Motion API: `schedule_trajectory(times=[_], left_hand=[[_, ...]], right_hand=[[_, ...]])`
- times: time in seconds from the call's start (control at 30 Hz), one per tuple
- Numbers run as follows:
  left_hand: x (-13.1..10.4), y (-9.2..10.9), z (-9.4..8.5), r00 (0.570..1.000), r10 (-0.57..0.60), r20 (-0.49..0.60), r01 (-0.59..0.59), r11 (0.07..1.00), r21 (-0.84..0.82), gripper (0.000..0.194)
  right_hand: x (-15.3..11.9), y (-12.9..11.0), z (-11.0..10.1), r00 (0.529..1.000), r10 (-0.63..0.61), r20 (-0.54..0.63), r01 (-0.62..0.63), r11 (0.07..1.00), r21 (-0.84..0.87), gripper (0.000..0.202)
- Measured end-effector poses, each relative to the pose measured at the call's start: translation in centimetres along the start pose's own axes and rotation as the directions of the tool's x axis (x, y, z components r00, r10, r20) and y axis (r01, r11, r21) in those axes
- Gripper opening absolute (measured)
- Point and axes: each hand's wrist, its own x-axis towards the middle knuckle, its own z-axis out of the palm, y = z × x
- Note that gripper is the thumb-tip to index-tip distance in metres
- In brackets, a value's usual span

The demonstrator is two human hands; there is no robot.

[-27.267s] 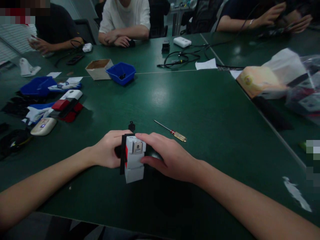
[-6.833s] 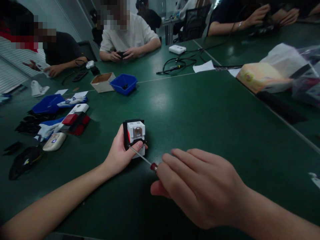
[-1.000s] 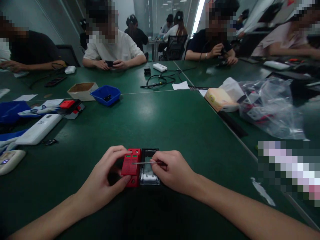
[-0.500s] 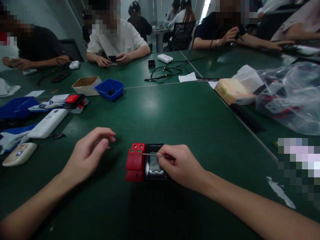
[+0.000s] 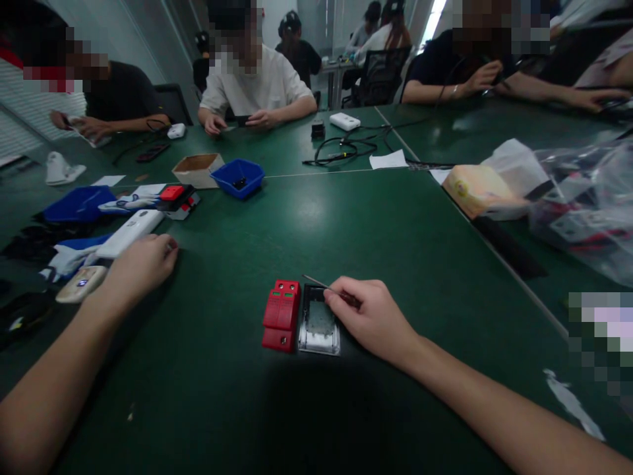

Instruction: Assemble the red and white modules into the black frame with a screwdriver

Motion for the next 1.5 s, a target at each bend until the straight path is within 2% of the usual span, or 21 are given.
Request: schedule_trajectory(times=[0.1, 0.2, 0.3, 0.43, 0.53, 0.63, 0.7, 0.83, 0.9, 1.0, 1.1, 1.2, 1.3, 1.5], left_hand=[[-0.2, 2.5, 0.6, 0.998, 0.053, -0.030, -0.054, 0.997, -0.046, 0.033], [-0.8, 4.3, 1.4, 0.976, 0.192, -0.099, -0.202, 0.973, -0.112, 0.031], [-1.5, 5.6, 2.2, 0.921, 0.351, -0.170, -0.379, 0.907, -0.182, 0.030], [-2.5, 6.8, 2.7, 0.820, 0.523, -0.232, -0.571, 0.772, -0.278, 0.026], [-3.3, 7.6, 2.8, 0.746, 0.616, -0.253, -0.665, 0.666, -0.338, 0.023], [-4.2, 8.3, 2.7, 0.708, 0.649, -0.280, -0.702, 0.600, -0.384, 0.022], [-4.8, 8.8, 2.7, 0.687, 0.660, -0.303, -0.719, 0.560, -0.412, 0.022], [-5.5, 9.6, 3.1, 0.638, 0.683, -0.357, -0.757, 0.471, -0.453, 0.021], [-5.6, 9.7, 3.5, 0.636, 0.664, -0.393, -0.760, 0.450, -0.469, 0.021], [-5.8, 9.7, 4.0, 0.657, 0.585, -0.475, -0.748, 0.432, -0.504, 0.022], [-6.1, 10.2, 3.9, 0.664, 0.516, -0.541, -0.742, 0.365, -0.563, 0.041], [-6.5, 11.2, 3.5, 0.641, 0.576, -0.507, -0.748, 0.321, -0.581, 0.061], [-6.6, 12.1, 3.3, 0.616, 0.622, -0.483, -0.761, 0.312, -0.568, 0.058], [-6.3, 11.6, 3.9, 0.626, 0.621, -0.472, -0.740, 0.282, -0.611, 0.052]], right_hand=[[0.2, 0.4, -0.1, 0.998, 0.065, -0.017, -0.065, 0.998, 0.011, 0.027], [0.2, 0.8, -0.1, 0.993, 0.118, -0.031, -0.117, 0.992, 0.044, 0.024], [0.1, 1.0, 0.1, 0.987, 0.152, -0.051, -0.147, 0.985, 0.088, 0.023], [0.0, 1.3, 0.1, 0.981, 0.187, -0.046, -0.181, 0.977, 0.110, 0.032], [0.3, 1.9, -0.6, 0.977, 0.210, -0.046, -0.209, 0.978, 0.029, 0.046], [0.9, 2.7, -1.7, 0.975, 0.208, -0.082, -0.218, 0.966, -0.137, 0.055], [1.3, 3.1, -2.2, 0.977, 0.188, -0.098, -0.206, 0.950, -0.234, 0.054], [1.3, 3.1, -2.3, 0.989, 0.082, -0.121, -0.120, 0.926, -0.358, 0.040], [1.1, 2.8, -2.0, 0.994, 0.041, -0.103, -0.077, 0.925, -0.373, 0.032], [1.0, 2.4, -1.4, 0.999, 0.006, -0.044, -0.021, 0.938, -0.346, 0.031], [1.1, 2.1, -0.9, 1.000, 0.005, 0.014, 0.000, 0.941, -0.340, 0.029], [1.3, 1.9, -0.6, 0.999, 0.019, 0.044, -0.004, 0.942, -0.337, 0.020], [1.3, 1.7, -0.4, 0.999, 0.039, 0.012, -0.036, 0.975, -0.221, 0.016], [1.2, 1.7, -0.4, 0.975, 0.170, -0.147, -0.174, 0.984, -0.019, 0.020]])
